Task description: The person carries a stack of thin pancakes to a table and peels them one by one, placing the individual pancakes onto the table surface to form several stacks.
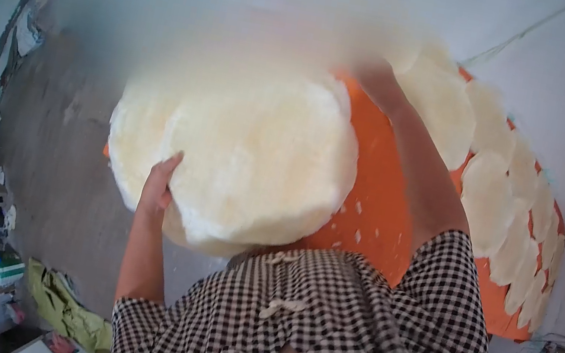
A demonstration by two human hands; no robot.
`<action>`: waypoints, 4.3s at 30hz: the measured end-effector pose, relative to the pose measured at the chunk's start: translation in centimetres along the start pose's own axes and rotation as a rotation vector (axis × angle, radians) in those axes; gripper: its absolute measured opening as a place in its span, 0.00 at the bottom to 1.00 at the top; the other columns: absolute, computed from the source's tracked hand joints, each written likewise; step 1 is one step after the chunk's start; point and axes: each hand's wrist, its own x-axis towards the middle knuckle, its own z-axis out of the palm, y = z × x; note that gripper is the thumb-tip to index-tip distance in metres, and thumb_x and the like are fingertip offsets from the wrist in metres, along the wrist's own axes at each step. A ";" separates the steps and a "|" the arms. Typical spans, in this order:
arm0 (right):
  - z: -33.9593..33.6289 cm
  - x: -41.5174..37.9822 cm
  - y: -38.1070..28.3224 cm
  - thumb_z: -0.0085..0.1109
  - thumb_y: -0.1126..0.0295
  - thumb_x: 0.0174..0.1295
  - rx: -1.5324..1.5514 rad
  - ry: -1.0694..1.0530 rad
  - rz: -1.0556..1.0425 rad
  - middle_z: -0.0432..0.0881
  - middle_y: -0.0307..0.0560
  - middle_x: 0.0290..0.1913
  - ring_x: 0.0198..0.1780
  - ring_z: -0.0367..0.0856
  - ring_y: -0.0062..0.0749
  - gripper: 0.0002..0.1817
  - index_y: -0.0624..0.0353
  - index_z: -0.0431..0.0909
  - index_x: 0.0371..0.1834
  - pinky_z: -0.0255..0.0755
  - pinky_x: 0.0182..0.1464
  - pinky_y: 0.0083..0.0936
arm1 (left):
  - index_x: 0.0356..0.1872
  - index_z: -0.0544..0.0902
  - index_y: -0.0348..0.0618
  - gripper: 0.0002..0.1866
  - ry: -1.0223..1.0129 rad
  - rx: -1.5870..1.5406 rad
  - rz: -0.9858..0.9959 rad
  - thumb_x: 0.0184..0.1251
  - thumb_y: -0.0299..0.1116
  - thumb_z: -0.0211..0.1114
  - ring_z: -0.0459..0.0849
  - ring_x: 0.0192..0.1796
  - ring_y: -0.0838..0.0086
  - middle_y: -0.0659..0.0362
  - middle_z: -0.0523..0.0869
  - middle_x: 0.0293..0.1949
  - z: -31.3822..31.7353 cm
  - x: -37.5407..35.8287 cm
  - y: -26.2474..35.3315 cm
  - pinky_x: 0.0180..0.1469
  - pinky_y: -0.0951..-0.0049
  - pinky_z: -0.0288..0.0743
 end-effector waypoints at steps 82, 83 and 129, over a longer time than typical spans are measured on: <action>15.5 -33.2 -6.1 0.63 0.57 0.41 -0.752 0.352 0.326 0.72 0.50 0.43 0.50 0.69 0.41 0.31 0.58 0.67 0.49 0.65 0.45 0.36 | 0.50 0.72 0.48 0.22 -0.420 0.148 -0.531 0.57 0.47 0.60 0.78 0.47 0.70 0.60 0.78 0.46 13.7 4.2 -14.2 0.47 0.63 0.73; 16.0 -32.5 -5.4 0.63 0.58 0.40 -0.759 0.300 0.341 0.71 0.50 0.46 0.53 0.66 0.41 0.33 0.58 0.65 0.51 0.64 0.47 0.36 | 0.50 0.71 0.47 0.22 -0.403 0.133 -0.528 0.57 0.47 0.59 0.78 0.47 0.70 0.60 0.78 0.47 13.8 3.9 -14.1 0.47 0.63 0.73; 16.9 -20.1 -11.8 0.61 0.66 0.44 -0.380 0.088 -0.279 0.69 0.57 0.51 0.55 0.66 0.48 0.27 0.63 0.67 0.50 0.59 0.55 0.39 | 0.34 0.72 0.45 0.06 0.298 -0.052 0.067 0.60 0.35 0.53 0.76 0.23 0.75 0.61 0.78 0.24 -5.9 -5.1 -4.5 0.23 0.75 0.70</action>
